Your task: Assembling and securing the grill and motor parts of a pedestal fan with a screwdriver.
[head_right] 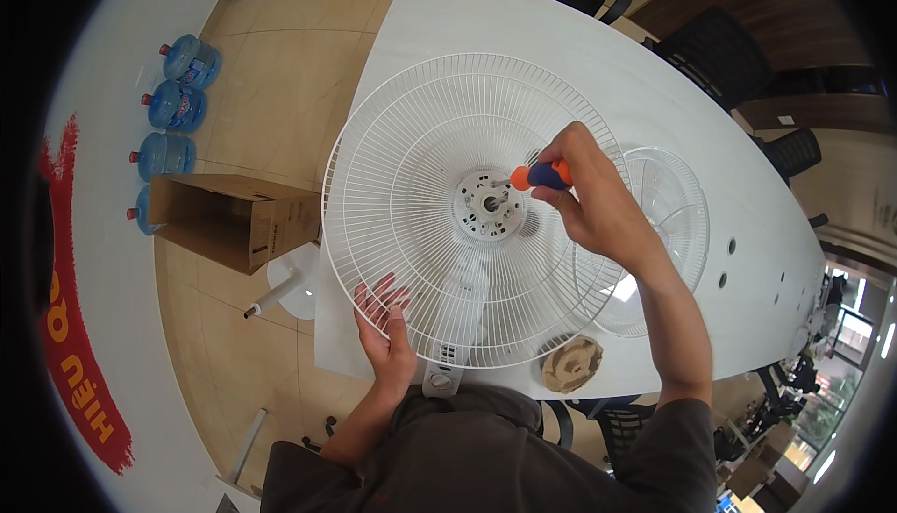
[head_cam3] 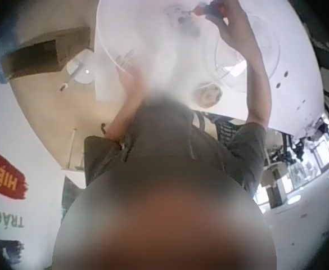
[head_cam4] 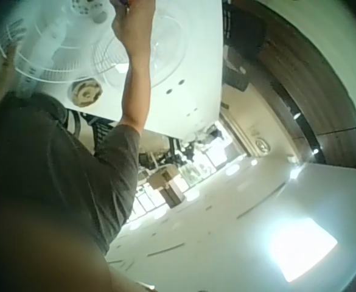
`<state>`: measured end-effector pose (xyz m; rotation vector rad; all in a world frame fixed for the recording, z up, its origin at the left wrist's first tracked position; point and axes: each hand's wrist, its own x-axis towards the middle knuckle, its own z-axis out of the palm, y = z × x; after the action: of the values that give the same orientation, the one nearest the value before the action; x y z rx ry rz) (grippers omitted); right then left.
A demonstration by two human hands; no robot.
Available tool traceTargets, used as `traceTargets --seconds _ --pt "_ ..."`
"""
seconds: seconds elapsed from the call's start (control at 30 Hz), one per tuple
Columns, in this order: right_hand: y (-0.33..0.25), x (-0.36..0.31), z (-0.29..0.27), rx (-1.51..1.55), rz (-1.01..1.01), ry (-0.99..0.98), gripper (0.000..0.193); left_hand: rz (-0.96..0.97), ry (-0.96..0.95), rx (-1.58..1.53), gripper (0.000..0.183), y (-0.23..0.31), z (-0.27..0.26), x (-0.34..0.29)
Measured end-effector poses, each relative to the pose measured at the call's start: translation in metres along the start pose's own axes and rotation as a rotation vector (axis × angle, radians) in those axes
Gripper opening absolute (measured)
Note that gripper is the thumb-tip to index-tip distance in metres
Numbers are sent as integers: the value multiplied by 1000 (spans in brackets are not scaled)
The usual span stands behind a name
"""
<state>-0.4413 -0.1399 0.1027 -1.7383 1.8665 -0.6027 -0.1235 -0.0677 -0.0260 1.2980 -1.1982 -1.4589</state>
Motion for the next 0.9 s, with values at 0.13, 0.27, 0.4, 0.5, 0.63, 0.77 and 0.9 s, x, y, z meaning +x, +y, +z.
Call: traceTargets --seconds 0.13,0.27,0.4,0.5,0.63,0.77,0.9 --pt "-2 2 -4 -77 -13 -83 31 55 14 191 56 5 0 1" --pt "15 1 -12 -139 -155 -144 28 31 44 121 57 8 3 1" --pt "9 4 -15 -167 -105 -182 24 4 56 156 58 6 0 1" --pt "6 2 -7 -238 -6 -18 23 41 46 217 64 7 -1 1" --pt "3 7 1 -191 -5 -21 25 159 66 271 82 14 3 6" --pt "-3 12 3 -161 -22 -20 25 327 38 597 88 38 2 20" --pt "-11 15 -1 -149 -59 -51 23 433 -33 947 79 87 13 42"
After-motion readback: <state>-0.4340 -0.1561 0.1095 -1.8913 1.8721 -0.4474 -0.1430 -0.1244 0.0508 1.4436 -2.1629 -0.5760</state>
